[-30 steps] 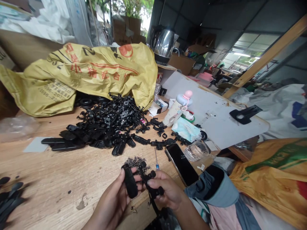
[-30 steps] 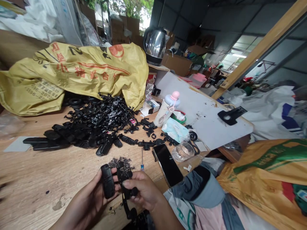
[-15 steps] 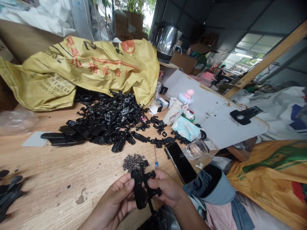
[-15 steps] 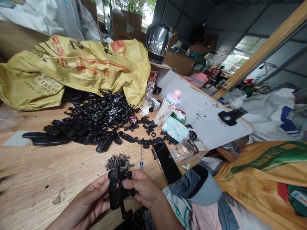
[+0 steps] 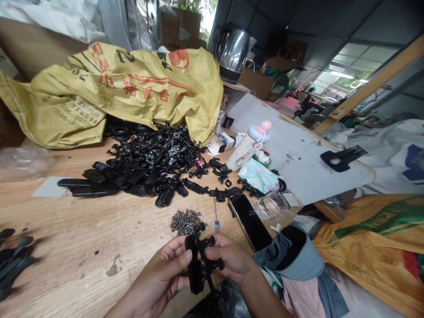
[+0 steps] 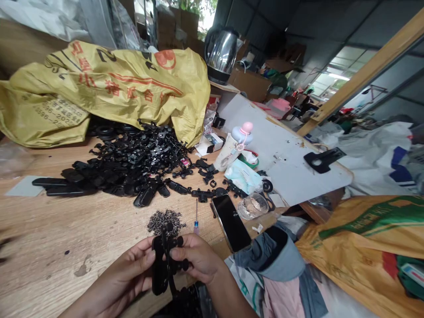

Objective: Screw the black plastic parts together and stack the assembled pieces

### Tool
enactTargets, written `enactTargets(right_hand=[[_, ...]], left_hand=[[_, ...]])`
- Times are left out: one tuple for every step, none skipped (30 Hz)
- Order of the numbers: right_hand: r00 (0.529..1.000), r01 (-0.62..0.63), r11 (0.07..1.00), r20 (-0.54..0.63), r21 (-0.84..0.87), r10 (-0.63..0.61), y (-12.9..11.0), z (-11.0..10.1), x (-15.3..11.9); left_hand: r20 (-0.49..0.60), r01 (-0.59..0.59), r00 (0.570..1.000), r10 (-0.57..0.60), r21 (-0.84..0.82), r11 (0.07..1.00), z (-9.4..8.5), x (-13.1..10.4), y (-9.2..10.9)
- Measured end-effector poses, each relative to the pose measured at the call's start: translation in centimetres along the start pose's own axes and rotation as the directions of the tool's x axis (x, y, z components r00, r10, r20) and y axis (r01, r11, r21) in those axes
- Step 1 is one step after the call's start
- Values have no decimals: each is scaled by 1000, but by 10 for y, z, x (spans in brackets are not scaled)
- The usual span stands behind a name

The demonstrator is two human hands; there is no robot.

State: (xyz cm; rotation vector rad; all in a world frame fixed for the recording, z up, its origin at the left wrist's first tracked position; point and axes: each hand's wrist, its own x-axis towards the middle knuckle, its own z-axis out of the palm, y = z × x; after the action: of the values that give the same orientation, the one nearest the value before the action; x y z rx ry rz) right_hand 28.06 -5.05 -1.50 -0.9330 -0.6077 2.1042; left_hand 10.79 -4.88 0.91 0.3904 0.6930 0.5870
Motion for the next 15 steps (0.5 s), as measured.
enactTargets(right_hand=[[1000, -3, 1000, -1, 5, 3, 0, -1, 0], [1000, -4, 1000, -2, 13, 4, 0, -1, 0], [1000, -4, 1000, -1, 22, 4, 0, -1, 1], [1000, -6, 1000, 1, 30, 6, 1, -1, 1], [1000, -10, 999, 2, 34, 10, 1, 0, 1], [1000, -13, 999, -2, 32, 13, 1, 1, 0], [1000, -14, 1000, -11, 24, 14, 0, 2, 0], [1000, -10, 1000, -25, 16, 10, 0, 3, 0], [999, -3, 1000, -43, 9, 4, -1, 4, 0], [998, 5, 1000, -65, 3, -5, -2, 5, 0], [997, 13, 1000, -81, 0, -13, -3, 6, 0], [996, 17, 1000, -93, -4, -17, -4, 7, 1], [995, 15, 1000, -98, -10, -15, -6, 8, 1], [995, 10, 1000, -98, -17, -12, -8, 8, 1], [995, 6, 1000, -97, -26, -8, -9, 9, 2]], left_hand=[[-5, -1, 1000, 1, -1, 1000, 0, 0, 0], [-11, -1, 1000, 0, -1, 1000, 0, 0, 0], [-17, -1, 1000, 1, -1, 1000, 0, 0, -1], [-22, -4, 1000, 4, 0, 1000, 0, 0, -1], [-28, -10, 1000, 11, 4, 1000, -1, 0, -1], [-36, -18, 999, 18, 10, 1000, -1, 1, -1], [-45, -28, 999, 29, 19, 999, -1, 1, -1], [-53, -37, 998, 39, 30, 999, -2, 1, -1], [-60, -46, 997, 48, 44, 998, -3, 1, -1], [-68, -50, 996, 55, 64, 997, -3, 1, 0], [-74, -51, 996, 58, 87, 995, -3, 1, 0], [-79, -50, 995, 59, 107, 993, -3, 1, 1], [-85, -47, 995, 58, 122, 991, -3, 0, 2], [-84, -44, 995, 54, 127, 991, -3, 0, 3], [-77, -40, 996, 50, 120, 992, -3, 0, 4]])
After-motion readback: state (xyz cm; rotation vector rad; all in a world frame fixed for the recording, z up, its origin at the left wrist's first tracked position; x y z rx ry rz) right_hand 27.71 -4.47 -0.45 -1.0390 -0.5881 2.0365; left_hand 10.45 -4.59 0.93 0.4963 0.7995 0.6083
